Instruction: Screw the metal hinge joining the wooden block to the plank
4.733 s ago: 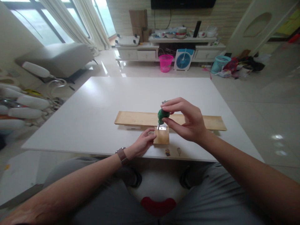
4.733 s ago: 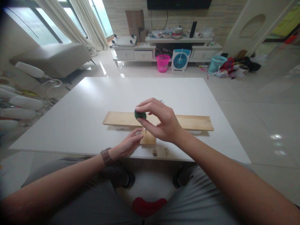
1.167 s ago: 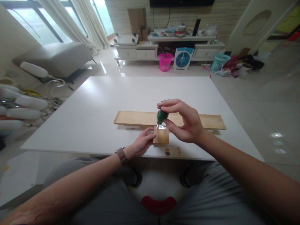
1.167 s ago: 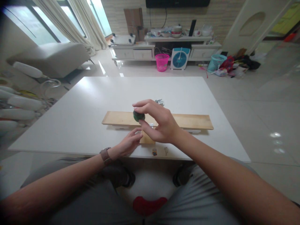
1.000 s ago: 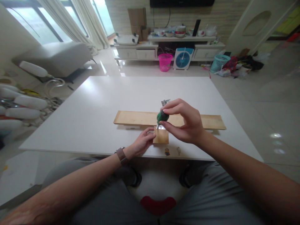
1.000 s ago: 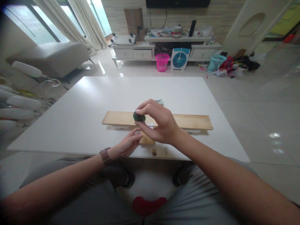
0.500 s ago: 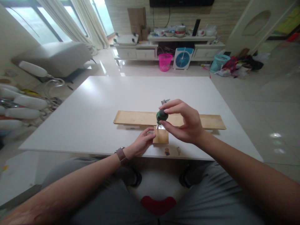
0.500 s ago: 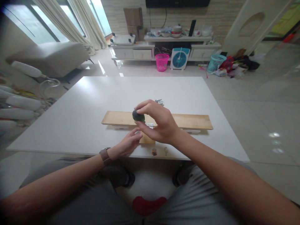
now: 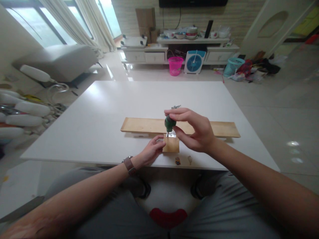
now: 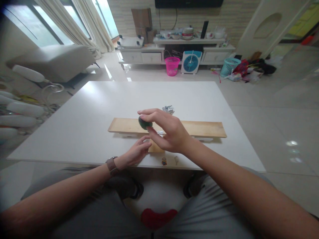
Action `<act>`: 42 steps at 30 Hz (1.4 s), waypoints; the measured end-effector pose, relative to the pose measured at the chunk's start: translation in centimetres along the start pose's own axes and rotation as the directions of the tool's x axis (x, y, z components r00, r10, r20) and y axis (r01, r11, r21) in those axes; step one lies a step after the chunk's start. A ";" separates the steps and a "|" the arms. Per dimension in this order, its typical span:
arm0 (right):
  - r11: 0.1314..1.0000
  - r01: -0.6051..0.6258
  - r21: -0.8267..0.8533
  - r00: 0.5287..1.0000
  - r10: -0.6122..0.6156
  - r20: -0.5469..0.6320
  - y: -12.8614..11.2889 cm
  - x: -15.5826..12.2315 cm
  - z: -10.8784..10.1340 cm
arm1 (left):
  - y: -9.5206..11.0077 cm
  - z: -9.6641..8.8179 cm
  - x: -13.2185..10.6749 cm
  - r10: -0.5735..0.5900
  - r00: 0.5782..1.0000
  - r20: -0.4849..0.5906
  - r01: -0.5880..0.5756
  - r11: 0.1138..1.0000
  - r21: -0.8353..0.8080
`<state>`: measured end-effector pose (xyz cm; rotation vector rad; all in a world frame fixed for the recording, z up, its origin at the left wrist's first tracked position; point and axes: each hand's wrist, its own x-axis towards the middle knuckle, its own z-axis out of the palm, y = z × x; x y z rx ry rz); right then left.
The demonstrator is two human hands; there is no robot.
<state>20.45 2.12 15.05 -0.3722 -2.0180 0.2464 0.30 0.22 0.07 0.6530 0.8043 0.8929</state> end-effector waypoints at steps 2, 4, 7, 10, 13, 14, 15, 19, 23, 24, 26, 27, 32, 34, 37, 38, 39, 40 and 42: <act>0.999 0.000 -0.040 1.000 -0.001 -0.020 0.0 0.1 -0.1 | -0.1 -0.2 0.1 0.006 1.000 0.003 -0.006 1.000 -0.005; 0.994 0.002 -0.105 0.999 -0.005 -0.032 0.1 0.2 -0.2 | -0.2 -0.4 0.1 0.008 1.000 0.009 -0.008 1.000 -0.004; 0.989 0.003 -0.150 1.000 -0.007 -0.028 0.2 0.3 -0.2 | -0.2 -0.4 0.2 0.001 1.000 0.015 -0.001 1.000 0.007; 0.997 0.008 -0.079 1.000 -0.009 -0.005 0.2 0.1 -0.1 | 0.0 -0.2 0.1 -0.006 1.000 0.014 0.006 1.000 0.014; 1.000 0.008 0.002 1.000 -0.008 0.002 0.1 0.1 0.1 | 0.0 -0.1 0.0 -0.014 1.000 0.013 0.014 1.000 0.019; 1.000 0.008 0.001 1.000 -0.008 -0.002 0.1 0.1 0.1 | 0.0 -0.1 0.0 -0.014 1.000 0.012 0.014 1.000 0.020; 1.000 0.009 -0.015 1.000 -0.009 -0.008 0.1 0.1 0.0 | 0.0 -0.2 0.0 -0.012 1.000 0.011 0.011 1.000 0.018; 0.995 0.016 -0.103 0.999 -0.019 -0.032 0.3 0.2 -0.1 | -0.1 -0.3 0.1 -0.001 1.000 0.018 0.001 1.000 0.006; 0.999 0.013 -0.031 1.000 -0.013 -0.010 0.3 0.2 -0.1 | 0.0 -0.2 0.0 -0.003 1.000 0.022 0.003 1.000 0.010; 1.000 0.013 -0.001 1.000 -0.013 -0.002 0.2 0.2 0.0 | 0.1 -0.1 0.0 -0.003 1.000 0.019 0.003 1.000 0.012; 1.000 0.015 0.028 1.000 -0.015 0.005 0.1 0.2 0.1 | 0.1 -0.1 -0.1 -0.001 1.000 0.018 0.001 1.000 0.010; 1.000 0.016 0.019 1.000 -0.016 0.001 0.1 0.2 0.1 | 0.1 -0.1 -0.1 0.000 1.000 0.021 0.000 1.000 0.008; 0.996 0.017 -0.091 0.999 -0.021 -0.042 0.2 0.3 -0.1 | 0.0 -0.2 0.0 -0.009 1.000 0.027 0.009 1.000 0.010; 0.998 0.007 -0.065 0.999 -0.010 -0.033 0.2 0.3 -0.1 | 0.0 -0.2 0.0 -0.009 1.000 0.016 0.009 1.000 0.011; 1.000 -0.009 0.020 1.000 0.010 -0.012 0.1 0.1 0.1 | 0.1 -0.2 0.0 -0.013 1.000 0.005 0.013 1.000 0.012; 0.999 -0.013 0.037 1.000 0.013 -0.011 0.1 0.1 0.1 | 0.0 -0.2 0.0 -0.014 1.000 0.006 0.014 1.000 0.010; 0.999 -0.014 0.040 1.000 0.014 -0.014 0.1 0.1 0.1 | 0.0 -0.2 0.0 -0.013 1.000 0.009 0.013 1.000 0.007; 1.000 -0.013 0.026 1.000 0.014 -0.019 0.0 0.1 0.1 | 0.0 -0.2 0.1 -0.008 1.000 0.013 0.008 1.000 0.003; 0.999 -0.008 -0.044 0.999 0.007 -0.033 0.1 0.1 0.1 | -0.1 -0.3 0.1 -0.001 1.000 0.022 0.001 1.000 -0.002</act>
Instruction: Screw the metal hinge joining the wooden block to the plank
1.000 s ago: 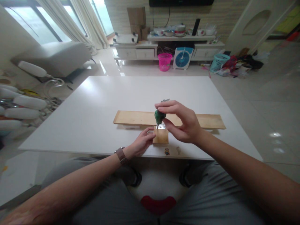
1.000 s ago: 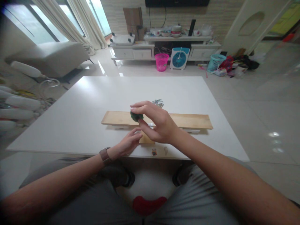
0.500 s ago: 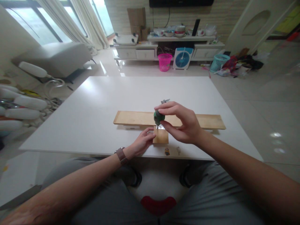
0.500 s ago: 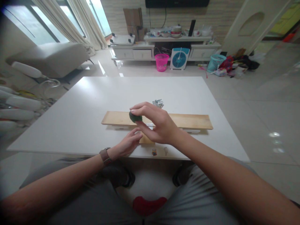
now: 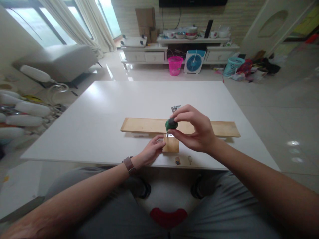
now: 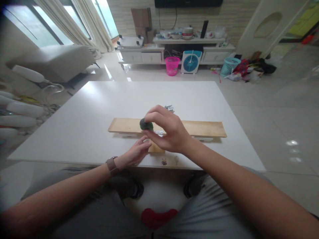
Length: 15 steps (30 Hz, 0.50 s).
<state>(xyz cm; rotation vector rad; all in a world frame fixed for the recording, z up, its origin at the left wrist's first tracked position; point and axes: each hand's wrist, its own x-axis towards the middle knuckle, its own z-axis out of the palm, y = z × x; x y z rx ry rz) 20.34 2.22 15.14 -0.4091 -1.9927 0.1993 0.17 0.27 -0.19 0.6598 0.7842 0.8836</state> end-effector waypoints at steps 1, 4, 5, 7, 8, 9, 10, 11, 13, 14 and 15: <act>0.999 0.005 -0.043 1.000 -0.006 -0.004 0.0 0.0 -0.1 | 0.0 0.0 0.0 0.002 1.000 0.001 -0.002 1.000 0.000; 0.993 0.009 -0.115 1.000 -0.009 -0.002 0.2 0.0 -0.2 | 0.0 0.0 0.0 0.000 1.000 -0.005 0.000 1.000 0.005; 0.995 0.005 -0.103 1.000 -0.004 0.003 0.2 0.0 -0.3 | 0.0 0.0 0.0 -0.002 1.000 -0.005 0.002 1.000 0.009; 0.999 -0.008 -0.036 1.000 0.008 0.020 0.2 0.0 -0.2 | 0.0 0.0 0.0 -0.004 1.000 0.000 0.004 1.000 0.017; 1.000 -0.011 0.006 0.999 0.010 0.031 0.1 0.0 -0.2 | 0.0 0.0 0.0 -0.005 1.000 0.002 0.005 1.000 0.021; 0.999 -0.009 0.043 0.999 0.007 0.039 0.0 0.0 -0.1 | 0.0 0.0 0.0 -0.004 1.000 0.002 0.004 1.000 0.023; 0.998 -0.003 0.069 0.999 0.000 0.042 -0.1 0.0 -0.1 | 0.0 0.0 0.0 -0.004 1.000 0.000 0.004 1.000 0.021; 0.997 0.003 0.079 0.999 -0.006 0.041 -0.2 0.0 0.0 | 0.0 0.0 0.0 -0.003 1.000 -0.002 0.003 1.000 0.019; 0.999 0.005 0.048 1.000 -0.007 0.027 -0.3 -0.1 0.1 | 0.0 0.1 0.0 -0.001 1.000 -0.007 0.001 1.000 0.013; 1.000 0.004 0.011 1.000 -0.004 0.017 -0.3 -0.1 0.1 | 0.0 0.1 0.0 -0.001 1.000 -0.008 0.001 1.000 0.011; 1.000 0.002 -0.027 1.000 -0.002 0.008 -0.2 -0.1 0.0 | 0.1 0.2 -0.1 -0.001 1.000 -0.009 0.001 1.000 0.009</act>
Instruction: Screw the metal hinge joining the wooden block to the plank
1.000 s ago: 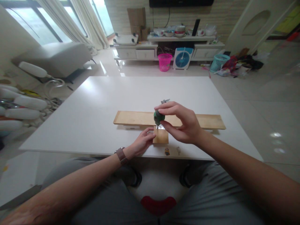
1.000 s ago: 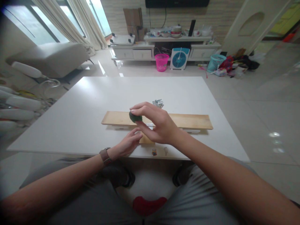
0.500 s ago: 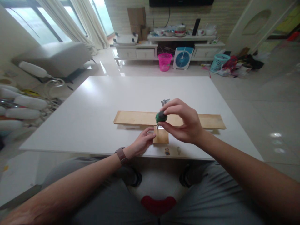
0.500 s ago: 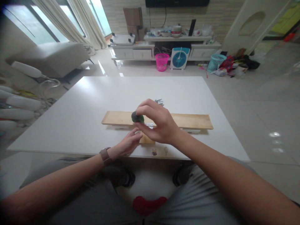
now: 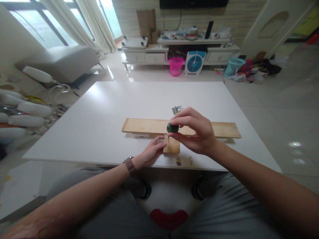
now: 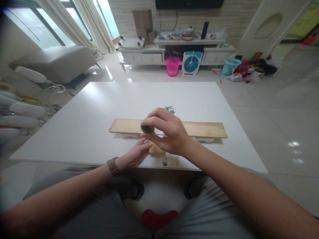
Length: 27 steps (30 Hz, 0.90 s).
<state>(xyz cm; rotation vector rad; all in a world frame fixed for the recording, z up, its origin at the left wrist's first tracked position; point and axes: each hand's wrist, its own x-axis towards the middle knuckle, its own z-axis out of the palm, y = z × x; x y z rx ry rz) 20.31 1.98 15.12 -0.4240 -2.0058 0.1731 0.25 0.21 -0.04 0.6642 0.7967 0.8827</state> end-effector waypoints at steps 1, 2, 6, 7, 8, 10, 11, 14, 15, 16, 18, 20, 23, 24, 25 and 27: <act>0.999 -0.002 -0.032 1.000 0.002 -0.006 0.1 0.0 0.0 | 0.0 0.0 0.0 0.001 1.000 0.000 -0.001 1.000 -0.002; 0.999 -0.004 -0.053 1.000 0.004 -0.009 0.2 0.0 -0.1 | 0.1 0.1 -0.1 0.000 1.000 0.000 0.000 1.000 -0.004; 1.000 -0.017 -0.014 0.999 0.018 0.032 0.4 -0.1 -0.3 | 0.2 0.1 -0.1 -0.005 1.000 -0.005 0.005 1.000 0.002; 1.000 -0.017 0.013 0.999 0.017 0.051 0.3 0.0 -0.3 | 0.2 0.1 -0.1 -0.007 1.000 -0.003 0.007 1.000 0.006; 0.999 -0.014 0.040 0.998 0.012 0.065 0.3 0.0 -0.3 | 0.2 0.1 -0.1 -0.009 1.000 0.000 0.009 1.000 0.008; 0.997 -0.009 0.080 0.997 0.003 0.078 0.1 0.1 -0.3 | 0.1 0.0 -0.1 -0.010 1.000 0.004 0.010 1.000 0.007; 0.997 -0.004 0.083 0.997 -0.003 0.077 0.1 0.1 -0.2 | 0.0 0.0 -0.1 -0.009 1.000 0.002 0.009 1.000 0.008; 1.000 0.007 0.015 0.999 -0.008 0.047 0.2 0.1 -0.2 | -0.1 -0.1 0.0 -0.002 1.000 -0.010 0.002 1.000 0.009; 1.000 0.013 -0.015 0.999 -0.012 0.033 0.2 0.1 -0.2 | -0.2 -0.1 0.1 -0.001 1.000 -0.011 0.001 1.000 0.008; 0.999 0.021 -0.036 1.000 -0.020 0.020 0.3 0.1 -0.2 | -0.2 -0.1 0.1 -0.001 1.000 -0.011 0.001 1.000 0.007; 0.999 0.025 -0.036 1.000 -0.024 0.017 0.3 0.1 -0.2 | -0.2 -0.1 0.1 -0.004 1.000 -0.009 0.004 1.000 0.005; 1.000 0.017 0.022 0.999 -0.018 0.050 0.3 0.1 -0.2 | -0.1 -0.1 0.0 -0.004 1.000 -0.012 0.004 1.000 0.008; 0.997 0.003 0.080 0.995 -0.011 0.098 0.1 0.2 -0.2 | 0.0 0.0 -0.1 0.000 1.000 -0.016 0.001 1.000 0.006; 0.998 0.010 0.063 0.995 -0.016 0.103 0.0 0.3 -0.1 | 0.0 0.0 0.0 0.001 1.000 -0.014 -0.001 1.000 0.005; 0.999 0.018 0.030 0.994 -0.021 0.104 0.0 0.3 -0.1 | 0.0 0.0 0.0 0.001 1.000 -0.008 -0.001 1.000 0.004; 0.999 0.031 -0.041 0.995 -0.027 0.095 0.1 0.4 -0.1 | -0.1 -0.1 0.1 0.000 1.000 0.004 0.000 1.000 0.002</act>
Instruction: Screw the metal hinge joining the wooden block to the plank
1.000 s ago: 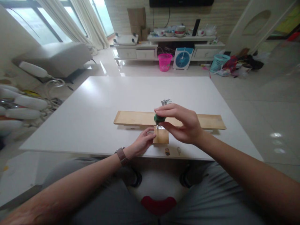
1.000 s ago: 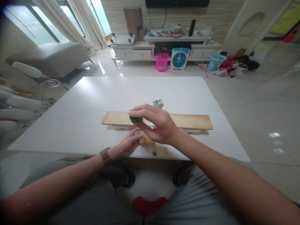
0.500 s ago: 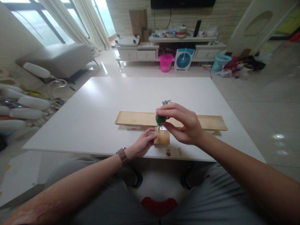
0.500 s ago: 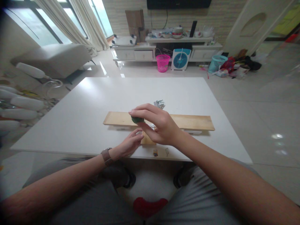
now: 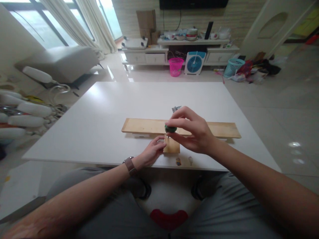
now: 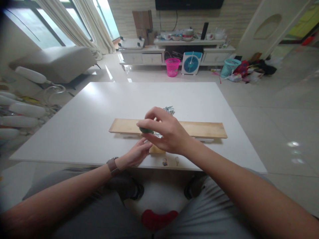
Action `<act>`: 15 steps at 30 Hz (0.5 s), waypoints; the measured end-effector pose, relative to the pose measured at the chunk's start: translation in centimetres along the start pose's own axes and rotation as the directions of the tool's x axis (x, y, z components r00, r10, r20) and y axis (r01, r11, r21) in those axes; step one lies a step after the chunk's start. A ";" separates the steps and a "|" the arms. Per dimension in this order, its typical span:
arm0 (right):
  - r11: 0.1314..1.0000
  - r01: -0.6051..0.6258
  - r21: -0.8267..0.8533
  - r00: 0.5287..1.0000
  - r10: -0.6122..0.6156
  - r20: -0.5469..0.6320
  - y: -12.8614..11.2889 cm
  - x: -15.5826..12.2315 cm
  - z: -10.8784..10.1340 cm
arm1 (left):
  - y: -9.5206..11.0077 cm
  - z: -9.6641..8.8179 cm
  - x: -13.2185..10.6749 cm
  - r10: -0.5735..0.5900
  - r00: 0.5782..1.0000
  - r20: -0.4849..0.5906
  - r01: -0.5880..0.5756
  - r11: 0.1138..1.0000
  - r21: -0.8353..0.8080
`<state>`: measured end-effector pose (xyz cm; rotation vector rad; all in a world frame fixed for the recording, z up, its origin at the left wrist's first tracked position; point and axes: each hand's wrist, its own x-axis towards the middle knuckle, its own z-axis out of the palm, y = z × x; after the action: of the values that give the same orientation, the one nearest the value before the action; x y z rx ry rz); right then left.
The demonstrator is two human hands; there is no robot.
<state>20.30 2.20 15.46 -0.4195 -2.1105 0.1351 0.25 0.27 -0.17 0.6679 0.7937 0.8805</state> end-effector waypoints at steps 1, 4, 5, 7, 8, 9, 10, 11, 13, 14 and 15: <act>1.000 -0.001 -0.019 1.000 0.001 -0.006 0.0 0.1 0.0 | -0.1 0.0 0.1 0.000 1.000 0.005 0.000 1.000 -0.003; 0.999 -0.020 0.025 1.000 0.020 0.011 0.1 0.4 -0.3 | -0.2 -0.1 0.1 0.007 1.000 0.010 -0.007 1.000 -0.017; 0.998 -0.026 0.062 0.999 0.024 0.034 0.0 0.5 -0.4 | -0.2 -0.1 0.1 0.008 1.000 0.009 -0.008 1.000 -0.020; 0.992 -0.031 0.121 0.997 0.022 0.077 -0.1 0.8 -0.6 | -0.3 -0.1 0.1 0.010 1.000 0.006 -0.010 1.000 -0.020; 0.991 -0.031 0.130 0.996 0.020 0.089 -0.2 0.9 -0.6 | -0.3 -0.1 0.1 0.010 1.000 0.006 -0.010 1.000 -0.020; 0.992 -0.031 0.123 0.995 0.019 0.093 -0.3 1.0 -0.7 | -0.3 -0.1 0.1 0.011 1.000 0.007 -0.011 1.000 -0.019; 0.994 -0.031 0.101 0.996 0.022 0.090 -0.4 1.1 -0.7 | -0.3 -0.1 0.1 0.011 1.000 0.010 -0.011 1.000 -0.018; 0.997 -0.033 0.071 0.997 0.028 0.078 -0.4 1.2 -0.7 | -0.3 -0.1 0.1 0.010 1.000 0.014 -0.010 1.000 -0.017; 0.999 -0.033 0.011 0.999 0.033 0.042 -0.4 1.2 -0.6 | -0.2 -0.1 0.1 0.003 1.000 0.020 -0.003 1.000 -0.014; 0.999 -0.031 -0.011 0.999 0.032 0.023 -0.4 1.2 -0.5 | -0.2 0.0 0.0 -0.001 1.000 0.021 0.001 1.000 -0.011; 0.999 -0.030 -0.023 0.999 0.030 0.010 -0.4 1.2 -0.5 | -0.2 0.0 0.0 -0.002 1.000 0.020 0.003 1.000 -0.006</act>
<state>20.00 2.24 16.77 -0.4651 -2.1187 0.1305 0.34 0.18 -0.31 0.6692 0.7731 0.8724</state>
